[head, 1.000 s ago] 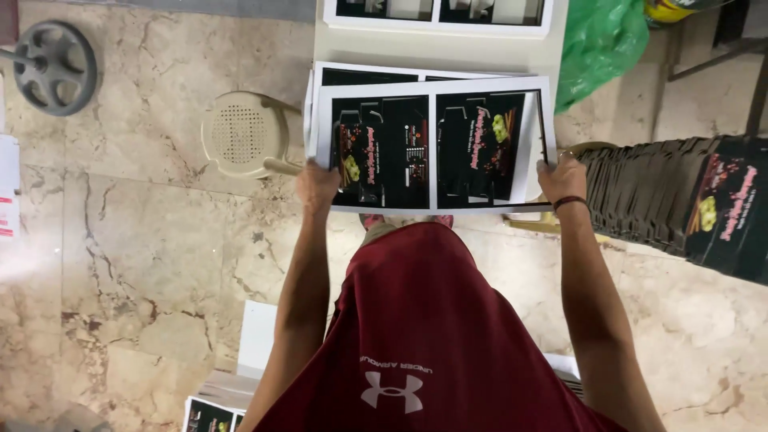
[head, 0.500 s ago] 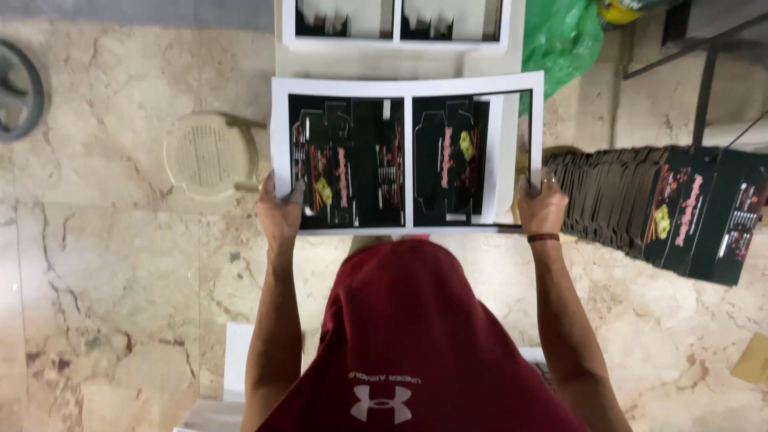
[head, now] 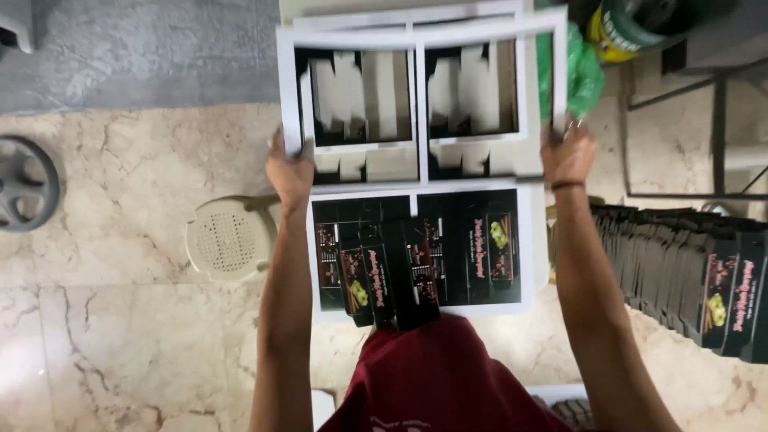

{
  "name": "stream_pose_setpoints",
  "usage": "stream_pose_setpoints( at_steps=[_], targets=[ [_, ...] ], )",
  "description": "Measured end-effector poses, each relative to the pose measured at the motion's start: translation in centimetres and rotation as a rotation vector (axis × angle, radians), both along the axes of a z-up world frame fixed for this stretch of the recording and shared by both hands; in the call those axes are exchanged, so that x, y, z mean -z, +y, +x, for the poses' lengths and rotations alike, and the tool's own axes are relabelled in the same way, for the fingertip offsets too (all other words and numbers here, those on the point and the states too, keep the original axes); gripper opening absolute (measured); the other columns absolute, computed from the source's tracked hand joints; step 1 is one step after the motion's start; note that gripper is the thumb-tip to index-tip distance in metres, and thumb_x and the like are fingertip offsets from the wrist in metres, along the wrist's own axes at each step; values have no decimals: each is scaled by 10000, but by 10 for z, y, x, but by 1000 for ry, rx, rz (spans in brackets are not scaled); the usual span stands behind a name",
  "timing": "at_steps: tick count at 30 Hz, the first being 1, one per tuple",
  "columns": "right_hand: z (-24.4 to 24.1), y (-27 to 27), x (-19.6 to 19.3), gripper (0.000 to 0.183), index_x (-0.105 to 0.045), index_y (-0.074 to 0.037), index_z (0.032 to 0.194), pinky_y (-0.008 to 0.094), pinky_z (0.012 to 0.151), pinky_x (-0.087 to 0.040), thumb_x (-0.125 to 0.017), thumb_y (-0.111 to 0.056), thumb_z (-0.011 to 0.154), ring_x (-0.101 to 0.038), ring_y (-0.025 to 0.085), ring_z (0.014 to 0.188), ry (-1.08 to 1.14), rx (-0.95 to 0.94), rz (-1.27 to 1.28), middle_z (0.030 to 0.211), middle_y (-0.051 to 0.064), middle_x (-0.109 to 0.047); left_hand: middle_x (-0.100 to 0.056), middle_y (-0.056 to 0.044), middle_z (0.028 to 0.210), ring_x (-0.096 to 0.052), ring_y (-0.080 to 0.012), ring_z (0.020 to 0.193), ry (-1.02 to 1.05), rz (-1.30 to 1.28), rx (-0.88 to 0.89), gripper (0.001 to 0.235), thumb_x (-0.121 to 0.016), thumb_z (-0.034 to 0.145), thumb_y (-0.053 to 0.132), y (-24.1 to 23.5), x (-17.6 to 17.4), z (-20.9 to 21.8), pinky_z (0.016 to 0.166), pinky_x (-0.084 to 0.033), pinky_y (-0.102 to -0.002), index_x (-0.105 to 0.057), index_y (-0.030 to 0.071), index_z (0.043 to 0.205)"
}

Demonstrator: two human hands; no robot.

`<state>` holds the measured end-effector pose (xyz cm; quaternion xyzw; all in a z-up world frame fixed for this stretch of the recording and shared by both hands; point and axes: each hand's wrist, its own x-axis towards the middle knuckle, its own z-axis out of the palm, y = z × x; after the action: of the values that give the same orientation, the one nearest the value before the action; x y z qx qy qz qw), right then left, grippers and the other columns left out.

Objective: Assembling cardboard boxes by folding flat printed sheets and stacking the finished products.

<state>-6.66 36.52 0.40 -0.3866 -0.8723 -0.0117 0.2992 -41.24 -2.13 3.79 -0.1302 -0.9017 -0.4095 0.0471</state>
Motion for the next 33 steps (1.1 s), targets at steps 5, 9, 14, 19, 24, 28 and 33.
stream_pose_setpoints(
  at_steps=[5,9,14,19,24,28,33],
  targets=[
    [-62,46,-3,295,-773,4,1053,498,559,-596,-879,-213,883,-720,445,726,105,-41,-40,800,218,-705,-746,-197,1102,-741,-410,1005,65,-125,-26,594,-925,813,286,41,42,-77,819,-609,-518,-679,58,1302],
    [-79,66,66,356,-769,-6,955,545,596,-589,-848,-349,907,-720,459,752,-45,41,-96,876,221,-720,-617,-63,1312,-663,-381,1099,-87,-487,0,675,-793,799,604,53,72,-89,823,-560,-572,-665,227,1345],
    [-85,16,36,727,-468,-44,1525,630,1066,-448,-624,-578,1057,-524,500,1280,-108,35,-421,1405,298,-513,-82,-256,1701,-108,-585,1518,-223,-384,175,950,-522,1040,732,36,68,-78,1138,-152,-817,-146,145,1685],
    [-56,0,54,693,-753,-122,1286,624,1148,-381,-863,-536,742,-664,357,1133,-215,-515,-63,1091,171,-686,-186,-277,1676,-156,-530,1526,58,-550,800,1131,-823,724,568,28,14,-70,1212,-136,-722,-359,60,1621],
    [-40,11,87,246,-784,-223,1016,555,1312,-228,-714,-399,859,-756,150,985,-617,-510,-23,1061,-23,-788,-609,-30,1454,-284,-272,1563,104,-1067,1158,923,-640,926,208,34,34,-81,1265,36,-663,-133,239,1696],
    [-36,23,126,165,-773,-278,871,506,1327,-179,-680,-415,865,-757,71,962,-587,-534,14,992,-98,-798,-654,-50,1385,-312,-270,1542,84,-1097,1179,911,-646,907,184,41,19,-73,1252,-3,-688,-171,202,1684],
    [-54,-21,71,640,-610,-306,1446,597,1303,-100,-723,-485,842,-554,205,1374,-789,-337,-256,1453,-44,-638,-298,-135,1679,-120,-381,1585,-20,-997,947,1083,-793,817,371,31,1,-37,1247,-22,-698,-146,280,1680]
  ],
)
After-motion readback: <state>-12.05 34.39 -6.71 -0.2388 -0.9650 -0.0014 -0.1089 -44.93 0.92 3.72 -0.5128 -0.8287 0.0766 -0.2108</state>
